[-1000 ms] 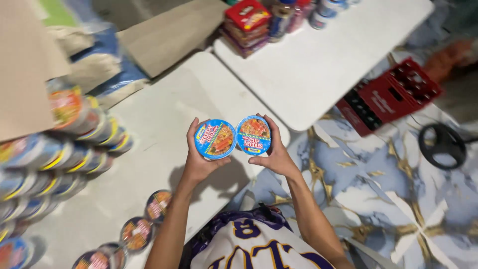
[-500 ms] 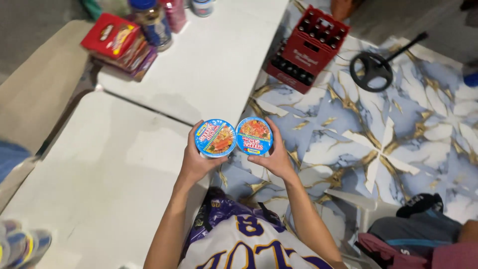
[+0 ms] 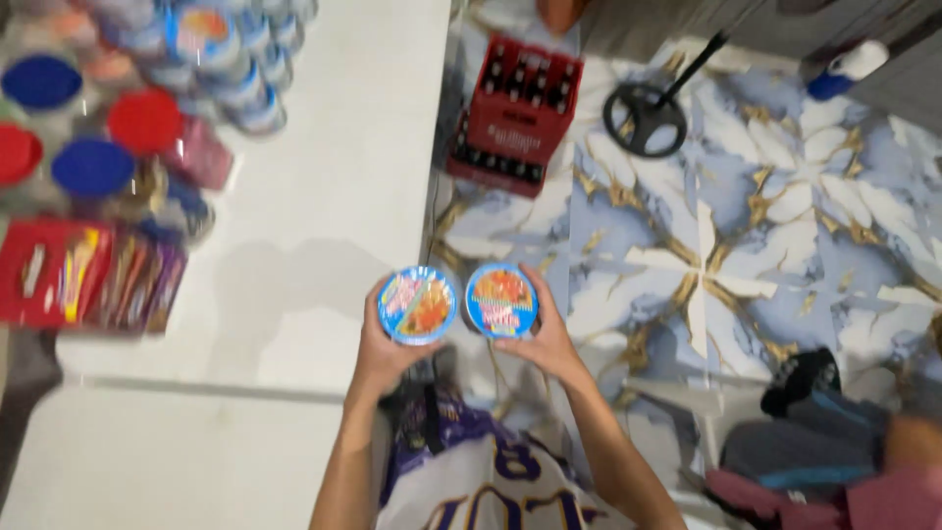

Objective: Stack multiple containers of cup noodles on a table.

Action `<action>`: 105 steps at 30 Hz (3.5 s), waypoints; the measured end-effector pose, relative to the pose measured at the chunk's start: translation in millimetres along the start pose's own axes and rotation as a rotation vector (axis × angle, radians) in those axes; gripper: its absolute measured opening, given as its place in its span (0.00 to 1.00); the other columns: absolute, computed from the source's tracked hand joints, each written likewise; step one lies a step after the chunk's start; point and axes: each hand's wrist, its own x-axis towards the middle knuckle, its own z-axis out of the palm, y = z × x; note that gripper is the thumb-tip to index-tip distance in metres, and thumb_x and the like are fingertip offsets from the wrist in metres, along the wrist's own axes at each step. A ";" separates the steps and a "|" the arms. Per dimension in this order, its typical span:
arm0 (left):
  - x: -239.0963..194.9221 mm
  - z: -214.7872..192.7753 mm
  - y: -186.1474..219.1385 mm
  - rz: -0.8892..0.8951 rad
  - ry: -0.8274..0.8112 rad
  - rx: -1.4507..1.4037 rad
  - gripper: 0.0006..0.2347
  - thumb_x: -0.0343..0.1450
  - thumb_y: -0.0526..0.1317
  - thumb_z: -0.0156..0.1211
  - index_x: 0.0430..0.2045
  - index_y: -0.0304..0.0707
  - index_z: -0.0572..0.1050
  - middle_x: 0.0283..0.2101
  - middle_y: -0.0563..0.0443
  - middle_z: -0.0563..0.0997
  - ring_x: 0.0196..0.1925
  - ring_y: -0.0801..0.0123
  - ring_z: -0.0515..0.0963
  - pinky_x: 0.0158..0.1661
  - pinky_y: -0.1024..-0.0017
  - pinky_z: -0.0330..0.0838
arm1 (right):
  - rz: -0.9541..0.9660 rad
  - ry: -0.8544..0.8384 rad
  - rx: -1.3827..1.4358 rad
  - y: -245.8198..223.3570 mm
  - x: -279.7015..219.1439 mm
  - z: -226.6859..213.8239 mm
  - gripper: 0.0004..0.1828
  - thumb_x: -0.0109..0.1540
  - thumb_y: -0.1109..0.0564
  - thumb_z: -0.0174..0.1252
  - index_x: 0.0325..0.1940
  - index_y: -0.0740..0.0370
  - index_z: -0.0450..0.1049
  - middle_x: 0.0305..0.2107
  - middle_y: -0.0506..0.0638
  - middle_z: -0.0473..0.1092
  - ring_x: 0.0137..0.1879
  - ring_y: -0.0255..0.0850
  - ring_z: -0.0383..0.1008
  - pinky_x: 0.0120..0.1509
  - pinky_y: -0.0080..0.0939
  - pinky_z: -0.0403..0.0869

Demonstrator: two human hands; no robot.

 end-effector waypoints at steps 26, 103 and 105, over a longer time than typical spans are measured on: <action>355.6 107.4 -62.3 0.051 0.184 -0.100 0.46 0.52 0.33 0.81 0.65 0.33 0.54 0.60 0.42 0.72 0.62 0.63 0.75 0.61 0.65 0.72 | 0.021 -0.101 -0.092 -43.7 375.3 -194.0 0.62 0.46 0.60 0.79 0.77 0.59 0.49 0.67 0.53 0.61 0.73 0.42 0.62 0.76 0.44 0.63; 698.0 -55.3 -50.6 -0.052 1.066 0.588 0.53 0.66 0.67 0.60 0.78 0.28 0.42 0.69 0.34 0.56 0.73 0.44 0.57 0.72 0.51 0.51 | -0.167 -1.219 -0.182 45.8 920.5 74.3 0.58 0.46 0.55 0.78 0.74 0.67 0.54 0.65 0.58 0.61 0.72 0.47 0.64 0.74 0.48 0.66; 706.2 -55.3 -41.5 -0.029 1.121 0.472 0.50 0.68 0.67 0.57 0.76 0.31 0.41 0.68 0.34 0.56 0.70 0.47 0.59 0.66 0.55 0.61 | -0.244 -1.098 -0.176 52.7 925.1 79.7 0.61 0.47 0.52 0.80 0.76 0.67 0.52 0.66 0.58 0.61 0.72 0.47 0.64 0.75 0.47 0.66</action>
